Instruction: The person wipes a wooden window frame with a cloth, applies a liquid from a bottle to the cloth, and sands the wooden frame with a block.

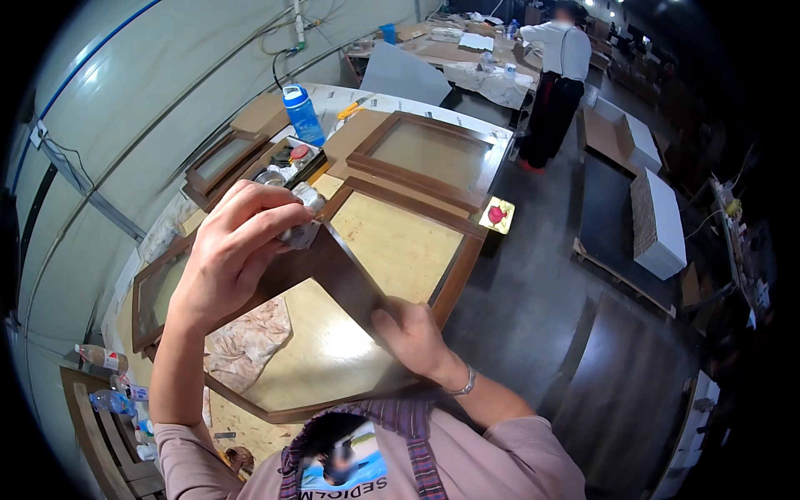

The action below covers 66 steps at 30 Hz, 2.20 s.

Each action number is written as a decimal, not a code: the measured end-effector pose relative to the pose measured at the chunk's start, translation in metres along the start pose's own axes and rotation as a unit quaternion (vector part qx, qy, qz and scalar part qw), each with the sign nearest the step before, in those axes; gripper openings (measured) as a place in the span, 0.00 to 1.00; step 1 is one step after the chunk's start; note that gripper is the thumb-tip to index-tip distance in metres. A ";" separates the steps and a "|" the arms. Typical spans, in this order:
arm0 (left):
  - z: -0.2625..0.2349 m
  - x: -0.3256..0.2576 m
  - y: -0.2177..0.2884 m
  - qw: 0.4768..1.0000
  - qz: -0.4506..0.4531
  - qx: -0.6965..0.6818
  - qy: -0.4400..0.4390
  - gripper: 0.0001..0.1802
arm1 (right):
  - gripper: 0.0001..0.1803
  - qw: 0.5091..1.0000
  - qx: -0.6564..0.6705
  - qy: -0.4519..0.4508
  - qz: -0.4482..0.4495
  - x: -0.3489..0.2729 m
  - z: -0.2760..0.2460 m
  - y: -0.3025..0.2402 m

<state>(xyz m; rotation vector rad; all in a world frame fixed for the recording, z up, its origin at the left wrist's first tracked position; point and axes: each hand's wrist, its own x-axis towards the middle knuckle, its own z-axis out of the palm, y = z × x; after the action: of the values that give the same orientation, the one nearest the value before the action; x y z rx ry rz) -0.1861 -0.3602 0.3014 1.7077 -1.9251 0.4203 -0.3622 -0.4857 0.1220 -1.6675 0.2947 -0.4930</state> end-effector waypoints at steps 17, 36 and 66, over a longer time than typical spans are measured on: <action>-0.010 0.003 0.003 0.996 -0.038 0.031 -0.069 0.20 | 0.17 0.999 -0.040 0.017 -0.004 -0.005 -0.009 0.002; 0.021 0.004 0.010 0.995 -0.059 0.077 0.031 0.20 | 0.19 1.000 0.017 0.003 0.026 -0.002 -0.004 0.003; -0.011 -0.616 0.158 0.363 -0.762 0.024 0.536 0.14 | 0.23 0.981 0.056 0.103 0.153 0.024 0.007 0.032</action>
<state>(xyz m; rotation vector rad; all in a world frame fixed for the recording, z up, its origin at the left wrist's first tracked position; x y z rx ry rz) -0.3007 0.1744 -0.0244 1.6237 0.8586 0.4924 -0.3347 -0.4960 0.0931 -1.4309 0.6531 -0.4403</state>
